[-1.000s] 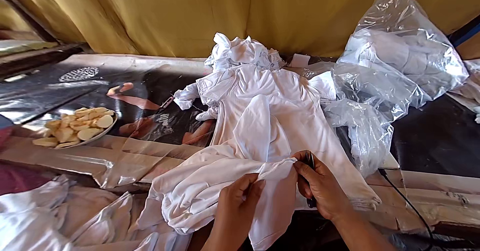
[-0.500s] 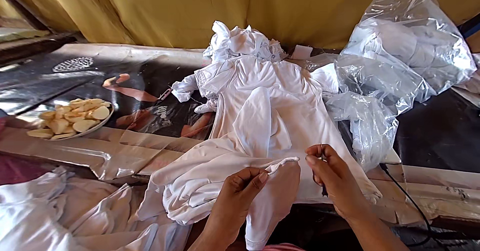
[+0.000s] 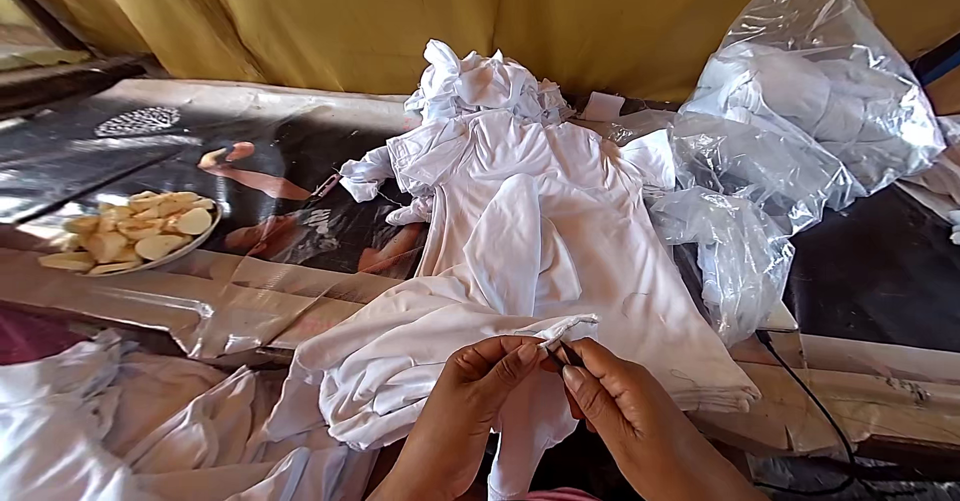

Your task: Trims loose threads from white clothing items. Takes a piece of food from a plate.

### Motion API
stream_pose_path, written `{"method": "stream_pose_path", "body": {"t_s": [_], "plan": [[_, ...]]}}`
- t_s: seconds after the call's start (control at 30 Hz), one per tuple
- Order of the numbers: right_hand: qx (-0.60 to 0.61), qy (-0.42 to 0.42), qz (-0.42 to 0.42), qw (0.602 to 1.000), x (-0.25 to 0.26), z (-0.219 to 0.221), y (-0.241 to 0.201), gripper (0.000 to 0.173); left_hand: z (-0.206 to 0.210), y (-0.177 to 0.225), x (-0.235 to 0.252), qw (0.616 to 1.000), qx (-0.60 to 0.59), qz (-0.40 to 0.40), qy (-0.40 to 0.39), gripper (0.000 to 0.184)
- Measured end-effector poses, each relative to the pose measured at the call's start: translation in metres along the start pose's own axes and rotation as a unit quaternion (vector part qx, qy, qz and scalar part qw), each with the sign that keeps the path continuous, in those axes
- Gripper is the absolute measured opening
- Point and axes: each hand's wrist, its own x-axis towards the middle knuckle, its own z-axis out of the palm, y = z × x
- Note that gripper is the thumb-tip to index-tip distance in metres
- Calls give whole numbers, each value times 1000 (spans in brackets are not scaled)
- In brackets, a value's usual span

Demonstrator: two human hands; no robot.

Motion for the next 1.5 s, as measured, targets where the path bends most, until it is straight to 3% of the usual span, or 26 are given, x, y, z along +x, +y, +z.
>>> {"method": "stream_pose_path", "body": {"t_s": [0.4,0.67,0.77,0.87,0.97,1.07,1.13,1.23,1.33,1.43,1.47,1.5], "plan": [[7,18,18,1000,0,3,-3,29,2,-2,-2,1000,-7,-3,5,15],[-5,26,-41,999,5,5,0,29,5,-3,-5,1000,-19,0,4,13],[63,37,-44,996,6,3,2,30,4,-3,-4,1000,-24,-1,12,13],[123,104,-41,986,5,-3,15,18,-2,-1,-4,998,-44,2,48,17],[82,164,13,983,-2,-8,37,22,-14,5,-5,987,-63,7,149,28],[70,112,93,987,-12,-2,50,42,-33,5,-8,971,-73,-2,229,32],[112,61,138,982,-14,7,50,46,-42,1,-11,964,-81,-12,255,32],[178,7,169,969,-10,16,44,41,-48,-2,-18,959,-71,-12,275,31],[154,-4,158,975,-1,26,38,30,-53,-5,-24,959,-71,-4,276,29],[139,9,124,982,12,31,30,18,-60,-7,-28,966,33,21,256,22],[146,14,108,983,17,30,27,15,-63,-8,-29,959,134,60,244,16],[153,15,91,984,20,28,22,12,-66,-8,-29,928,259,125,237,20]]}}
